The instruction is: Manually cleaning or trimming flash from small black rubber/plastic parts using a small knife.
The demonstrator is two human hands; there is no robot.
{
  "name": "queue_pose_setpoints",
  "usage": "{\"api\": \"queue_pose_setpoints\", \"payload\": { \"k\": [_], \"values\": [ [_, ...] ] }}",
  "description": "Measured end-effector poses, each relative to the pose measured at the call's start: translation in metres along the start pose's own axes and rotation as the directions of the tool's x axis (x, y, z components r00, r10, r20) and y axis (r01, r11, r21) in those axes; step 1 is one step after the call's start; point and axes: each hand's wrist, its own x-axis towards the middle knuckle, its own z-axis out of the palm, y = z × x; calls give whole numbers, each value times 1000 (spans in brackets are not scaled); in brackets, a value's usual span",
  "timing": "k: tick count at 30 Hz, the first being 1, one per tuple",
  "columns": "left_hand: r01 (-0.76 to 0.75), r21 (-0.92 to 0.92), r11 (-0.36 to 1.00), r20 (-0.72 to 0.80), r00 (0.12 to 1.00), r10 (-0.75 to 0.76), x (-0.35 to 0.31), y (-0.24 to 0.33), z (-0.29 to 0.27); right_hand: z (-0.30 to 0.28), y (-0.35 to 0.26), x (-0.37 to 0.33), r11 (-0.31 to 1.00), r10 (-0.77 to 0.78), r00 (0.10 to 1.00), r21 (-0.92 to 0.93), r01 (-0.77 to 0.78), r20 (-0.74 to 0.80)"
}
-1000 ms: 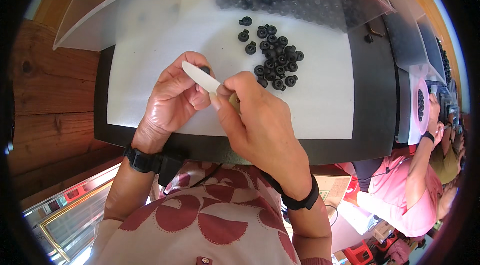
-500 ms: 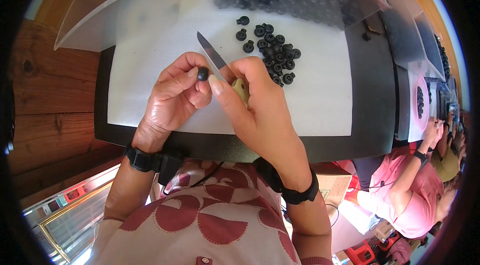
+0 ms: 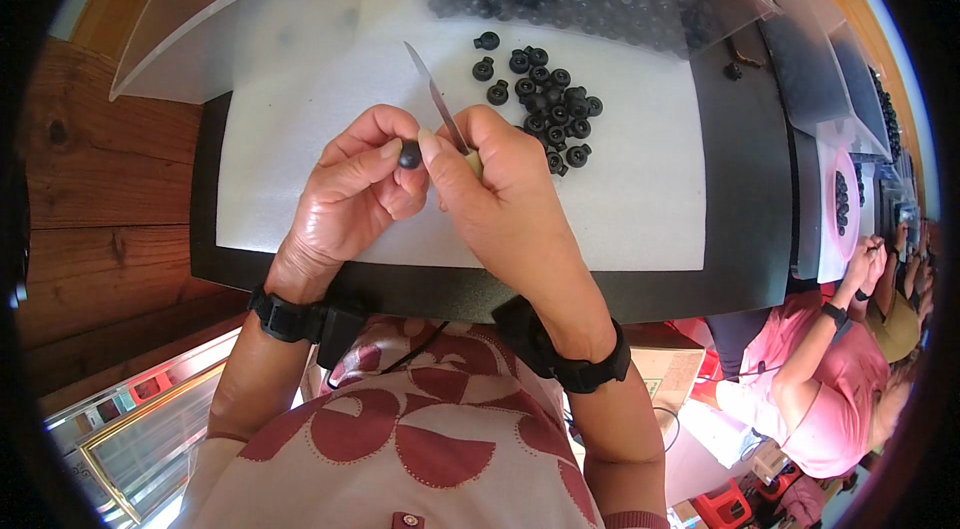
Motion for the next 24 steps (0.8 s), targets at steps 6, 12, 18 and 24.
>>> {"api": "queue_pose_setpoints", "payload": {
  "k": [6, 12, 18, 24],
  "values": [
    [19, -27, 999, 20, 1000, -18, 2, -2, -6, 1, 8, 1, 990, -83, 997, -113, 83, 4],
    [-29, 44, 999, 13, 1000, 29, 1, 1, 2, -1, -1, 0, 999, -13, 1000, -39, 13, -21],
    [-247, 387, 888, -67, 953, 294, -10, 33, 32, -17, -17, -17, 999, 30, 996, -13, -32, -88],
    [-444, 617, 650, -211, 702, 681, 0, 140, 32, -29, -25, -33, 1000, 26, 992, 13, -25, -123]
  ]
}}
